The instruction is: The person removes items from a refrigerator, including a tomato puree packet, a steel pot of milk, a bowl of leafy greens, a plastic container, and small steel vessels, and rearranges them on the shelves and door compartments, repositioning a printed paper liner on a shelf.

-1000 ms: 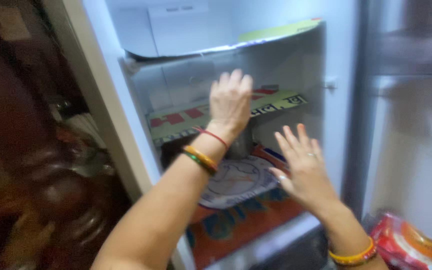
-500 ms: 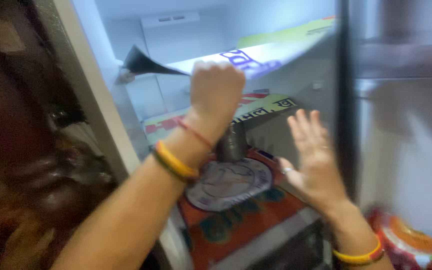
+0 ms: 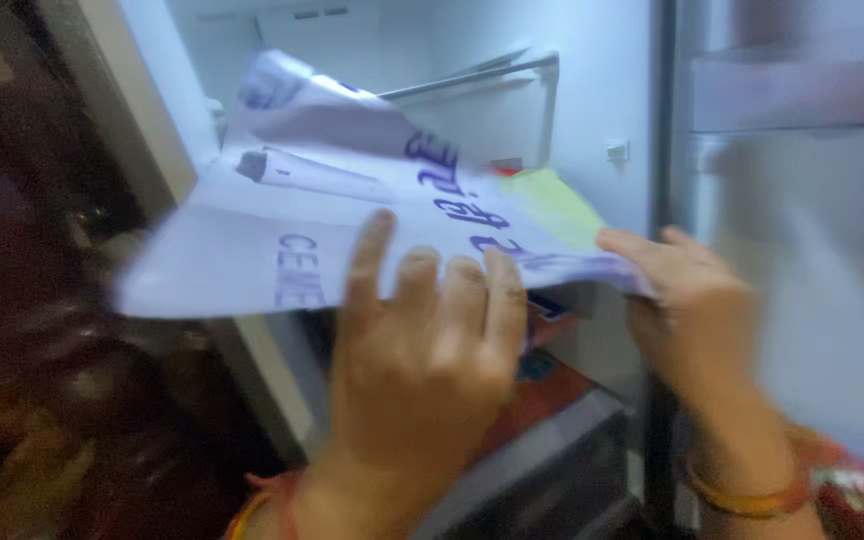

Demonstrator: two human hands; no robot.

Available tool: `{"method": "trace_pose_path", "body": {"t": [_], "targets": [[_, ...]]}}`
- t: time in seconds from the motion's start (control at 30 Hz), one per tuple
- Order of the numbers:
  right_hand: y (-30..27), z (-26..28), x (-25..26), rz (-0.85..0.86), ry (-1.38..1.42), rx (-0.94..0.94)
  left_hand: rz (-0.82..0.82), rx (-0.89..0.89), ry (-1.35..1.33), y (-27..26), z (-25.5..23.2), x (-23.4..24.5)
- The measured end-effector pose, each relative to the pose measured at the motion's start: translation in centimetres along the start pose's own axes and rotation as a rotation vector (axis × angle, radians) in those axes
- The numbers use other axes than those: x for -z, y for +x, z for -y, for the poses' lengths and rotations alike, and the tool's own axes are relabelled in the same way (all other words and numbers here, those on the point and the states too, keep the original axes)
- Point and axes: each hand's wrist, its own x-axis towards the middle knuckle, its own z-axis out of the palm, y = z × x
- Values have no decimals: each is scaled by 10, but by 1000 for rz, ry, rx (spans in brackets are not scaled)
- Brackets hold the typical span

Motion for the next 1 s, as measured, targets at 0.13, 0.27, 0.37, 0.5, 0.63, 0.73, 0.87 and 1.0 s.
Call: {"method": "trace_pose_path", "body": {"t": [0.13,0.27,0.37,0.5,0.63,0.73,0.87,1.0], "targets": [[1,10,22,-89,-154,-27,120,72,93,1,16,18],[2,24,54,-110,-202,113,66,96,27,-1,28,30],[1,31,68,-33,-163,99,50,100,-29,-7,31,28],[-5,26,75,159,-176,-102,189,106,-234,-21,44,6],[-4,14,71,229,-139,-195,440,88,-533,-41,48,-22],[-1,18,67,316,-138,-197,695,53,-754,-51,52,-34],[13,32,63,781,-215,-495,536,145,-396,-40,65,-32],[30,41,71,504,-369,-195,221,122,-183,-8,78,-18]]}}
